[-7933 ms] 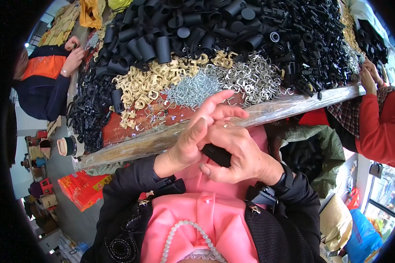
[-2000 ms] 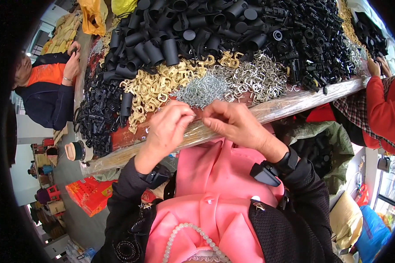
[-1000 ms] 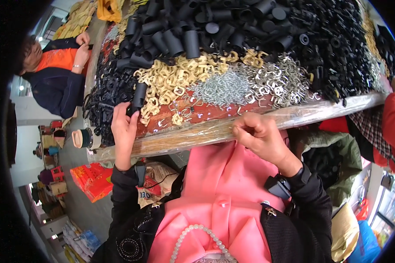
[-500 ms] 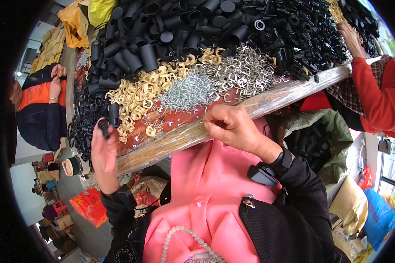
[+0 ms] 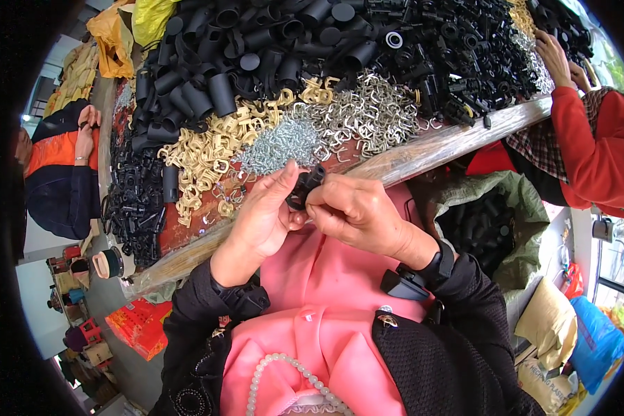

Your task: The person assembles a component by hand, inserting a small metal clip into a black plastic housing, then sliding a beige plastic piece into the housing and pressing it into place. The person then fits the assembled housing into a larger black plastic tube and sets the completed assembly on the table.

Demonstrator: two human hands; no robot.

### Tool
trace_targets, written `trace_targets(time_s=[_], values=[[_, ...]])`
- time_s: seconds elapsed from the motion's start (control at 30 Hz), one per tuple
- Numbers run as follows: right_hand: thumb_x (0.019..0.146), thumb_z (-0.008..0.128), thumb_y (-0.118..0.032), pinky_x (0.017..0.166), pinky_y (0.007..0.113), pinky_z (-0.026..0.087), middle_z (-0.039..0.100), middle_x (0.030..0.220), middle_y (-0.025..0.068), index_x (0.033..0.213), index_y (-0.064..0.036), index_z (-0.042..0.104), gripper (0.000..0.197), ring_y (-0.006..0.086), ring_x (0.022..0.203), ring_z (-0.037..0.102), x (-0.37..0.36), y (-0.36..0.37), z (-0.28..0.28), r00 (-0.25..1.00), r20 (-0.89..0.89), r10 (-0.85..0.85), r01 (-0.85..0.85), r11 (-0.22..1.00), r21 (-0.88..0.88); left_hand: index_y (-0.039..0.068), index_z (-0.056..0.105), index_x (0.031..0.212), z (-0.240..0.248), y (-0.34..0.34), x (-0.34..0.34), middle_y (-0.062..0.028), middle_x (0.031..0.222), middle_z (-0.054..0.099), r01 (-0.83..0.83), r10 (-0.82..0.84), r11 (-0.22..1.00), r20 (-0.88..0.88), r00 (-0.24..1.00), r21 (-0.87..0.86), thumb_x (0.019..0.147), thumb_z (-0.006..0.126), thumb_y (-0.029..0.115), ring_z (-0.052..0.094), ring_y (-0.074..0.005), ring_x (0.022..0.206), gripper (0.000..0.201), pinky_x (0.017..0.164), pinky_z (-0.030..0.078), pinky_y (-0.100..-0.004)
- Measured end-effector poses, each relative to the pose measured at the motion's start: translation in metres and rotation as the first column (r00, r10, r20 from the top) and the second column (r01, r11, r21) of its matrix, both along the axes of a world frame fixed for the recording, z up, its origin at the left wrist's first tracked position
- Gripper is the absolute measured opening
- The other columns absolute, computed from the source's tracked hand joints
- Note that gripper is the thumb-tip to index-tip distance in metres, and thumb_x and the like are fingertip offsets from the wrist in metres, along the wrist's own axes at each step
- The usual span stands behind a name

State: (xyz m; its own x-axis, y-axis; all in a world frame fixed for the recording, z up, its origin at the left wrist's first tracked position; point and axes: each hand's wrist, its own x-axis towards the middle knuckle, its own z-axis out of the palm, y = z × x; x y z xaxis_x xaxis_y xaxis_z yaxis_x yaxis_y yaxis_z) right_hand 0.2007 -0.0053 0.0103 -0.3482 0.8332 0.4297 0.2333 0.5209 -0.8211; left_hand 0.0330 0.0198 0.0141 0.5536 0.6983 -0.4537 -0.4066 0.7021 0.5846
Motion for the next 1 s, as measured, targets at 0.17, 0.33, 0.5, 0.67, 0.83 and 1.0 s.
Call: trace_targets(time_s=[0.17, 0.33, 0.5, 0.67, 0.83, 1.0], values=[[0.073, 0.058, -0.001, 0.048, 0.027, 0.038, 0.052, 0.065, 0.0062, 0.078, -0.0005, 0.055, 0.006, 0.0161, 0.054, 0.050, -0.003, 0.012, -0.010, 0.994, -0.017, -0.112, 0.112, 0.994, 0.007, 0.004, 0.053, 0.089, -0.014, 0.003, 0.007, -0.0033, 0.072, 0.057, -0.063, 0.082, 0.989, 0.141, 0.987, -0.135, 0.084, 0.051, 0.031, 0.054, -0.0115, 0.055, 0.027, 0.046, 0.045, -0.0195], [0.073, 0.057, 0.000, 0.051, 0.026, 0.040, 0.053, 0.067, 0.0063, 0.079, -0.0004, 0.056, 0.007, 0.0174, 0.058, 0.052, 0.008, 0.016, -0.017, 0.977, 0.048, -0.209, 0.210, 0.977, -0.024, 0.002, 0.053, 0.088, -0.023, 0.012, -0.007, -0.0057, 0.074, 0.059, -0.184, 0.191, 0.976, 0.046, 0.981, -0.117, 0.086, 0.050, 0.027, 0.057, -0.0144, 0.060, 0.025, 0.049, 0.048, -0.0208], [0.072, 0.057, 0.001, 0.055, 0.027, 0.041, 0.053, 0.069, 0.0072, 0.080, 0.0000, 0.056, 0.008, 0.0196, 0.062, 0.054, 0.038, 0.024, -0.015, 0.907, 0.297, -0.300, 0.313, 0.950, 0.003, 0.002, 0.053, 0.092, -0.024, 0.014, -0.029, -0.0089, 0.081, 0.060, -0.241, 0.240, 0.971, 0.077, 0.968, -0.006, 0.086, 0.049, 0.021, 0.060, -0.0171, 0.066, 0.021, 0.054, 0.050, -0.0223], [0.072, 0.056, 0.001, 0.056, 0.028, 0.042, 0.053, 0.072, 0.0088, 0.080, 0.0010, 0.056, 0.008, 0.0216, 0.064, 0.054, 0.058, 0.026, -0.014, 0.860, 0.429, -0.277, 0.300, 0.954, 0.016, 0.001, 0.052, 0.097, -0.025, 0.008, -0.044, -0.0100, 0.084, 0.060, -0.277, 0.274, 0.960, 0.064, 0.960, 0.035, 0.085, 0.051, 0.016, 0.061, -0.0184, 0.070, 0.019, 0.057, 0.051, -0.0235], [0.069, 0.058, -0.001, 0.056, 0.030, 0.042, 0.053, 0.072, 0.0102, 0.080, 0.0011, 0.057, 0.011, 0.0249, 0.064, 0.054, 0.053, 0.038, -0.012, 0.855, 0.506, -0.116, 0.126, 0.992, 0.014, -0.001, 0.051, 0.099, -0.027, 0.003, -0.048, -0.0105, 0.086, 0.060, -0.256, 0.251, 0.965, 0.093, 0.964, 0.048, 0.085, 0.051, 0.013, 0.061, -0.0198, 0.072, 0.020, 0.057, 0.051, -0.0240], [0.068, 0.059, -0.004, 0.056, 0.032, 0.043, 0.053, 0.071, 0.0120, 0.077, 0.0009, 0.056, 0.011, 0.0278, 0.065, 0.054, 0.047, 0.065, -0.018, 0.779, 0.626, 0.008, -0.010, 1.000, 0.001, -0.001, 0.050, 0.102, -0.029, -0.003, -0.051, -0.0109, 0.087, 0.060, -0.266, 0.265, 0.964, 0.087, 0.960, 0.008, 0.085, 0.051, 0.012, 0.061, -0.0204, 0.071, 0.021, 0.057, 0.051, -0.0244]])
